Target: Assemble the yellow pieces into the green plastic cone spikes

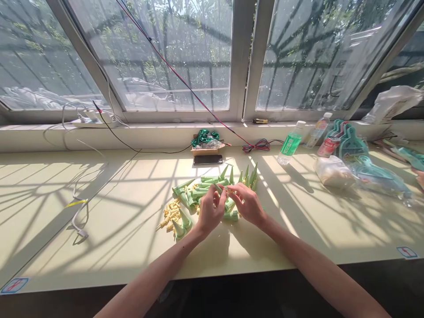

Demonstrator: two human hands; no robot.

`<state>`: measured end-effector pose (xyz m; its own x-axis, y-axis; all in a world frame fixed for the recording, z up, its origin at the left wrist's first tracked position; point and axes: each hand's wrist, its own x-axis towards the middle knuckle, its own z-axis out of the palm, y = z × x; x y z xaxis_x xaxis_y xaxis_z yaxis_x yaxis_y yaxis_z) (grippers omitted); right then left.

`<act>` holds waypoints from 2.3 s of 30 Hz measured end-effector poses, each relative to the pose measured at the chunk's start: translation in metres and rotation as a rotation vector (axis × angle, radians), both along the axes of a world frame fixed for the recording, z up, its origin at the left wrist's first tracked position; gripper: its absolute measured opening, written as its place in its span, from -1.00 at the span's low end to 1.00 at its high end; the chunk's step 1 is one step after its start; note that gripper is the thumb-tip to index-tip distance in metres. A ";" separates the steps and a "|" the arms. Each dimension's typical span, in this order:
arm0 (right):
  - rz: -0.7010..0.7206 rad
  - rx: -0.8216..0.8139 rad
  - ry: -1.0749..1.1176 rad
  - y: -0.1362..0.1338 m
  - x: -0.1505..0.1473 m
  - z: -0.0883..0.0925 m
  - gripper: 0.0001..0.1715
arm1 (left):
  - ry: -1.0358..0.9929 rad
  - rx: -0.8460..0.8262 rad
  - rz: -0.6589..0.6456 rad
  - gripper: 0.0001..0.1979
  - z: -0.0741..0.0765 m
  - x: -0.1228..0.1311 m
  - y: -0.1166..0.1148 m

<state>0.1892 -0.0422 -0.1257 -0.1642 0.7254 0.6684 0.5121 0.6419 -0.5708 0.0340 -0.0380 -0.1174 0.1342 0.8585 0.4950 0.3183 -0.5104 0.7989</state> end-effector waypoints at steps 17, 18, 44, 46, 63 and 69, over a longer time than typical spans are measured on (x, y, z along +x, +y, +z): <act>-0.037 -0.069 -0.044 0.001 0.001 -0.003 -0.83 | 0.064 0.109 -0.045 -0.92 -0.001 -0.001 0.000; -0.046 -0.076 -0.057 0.001 0.001 -0.003 -0.82 | 0.070 0.111 -0.045 -0.92 -0.001 -0.001 0.000; -0.142 -0.148 -0.107 0.000 -0.001 -0.003 -0.53 | 0.135 0.137 -0.113 -0.75 -0.004 -0.002 0.000; -0.146 -0.160 -0.105 0.000 -0.001 -0.004 -0.52 | 0.128 0.130 -0.126 -0.76 -0.004 -0.001 0.000; -0.106 -0.200 0.012 -0.003 -0.002 0.002 -0.45 | 0.049 0.104 -0.158 -0.88 -0.002 0.003 -0.001; -0.077 -0.191 -0.007 -0.003 -0.002 0.005 -0.44 | 0.042 0.110 -0.149 -0.90 -0.005 0.002 0.000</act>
<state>0.1873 -0.0456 -0.1204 -0.1076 0.8496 0.5164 0.5595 0.4811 -0.6749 0.0357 -0.0382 -0.1225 0.2780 0.7684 0.5764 0.2645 -0.6381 0.7231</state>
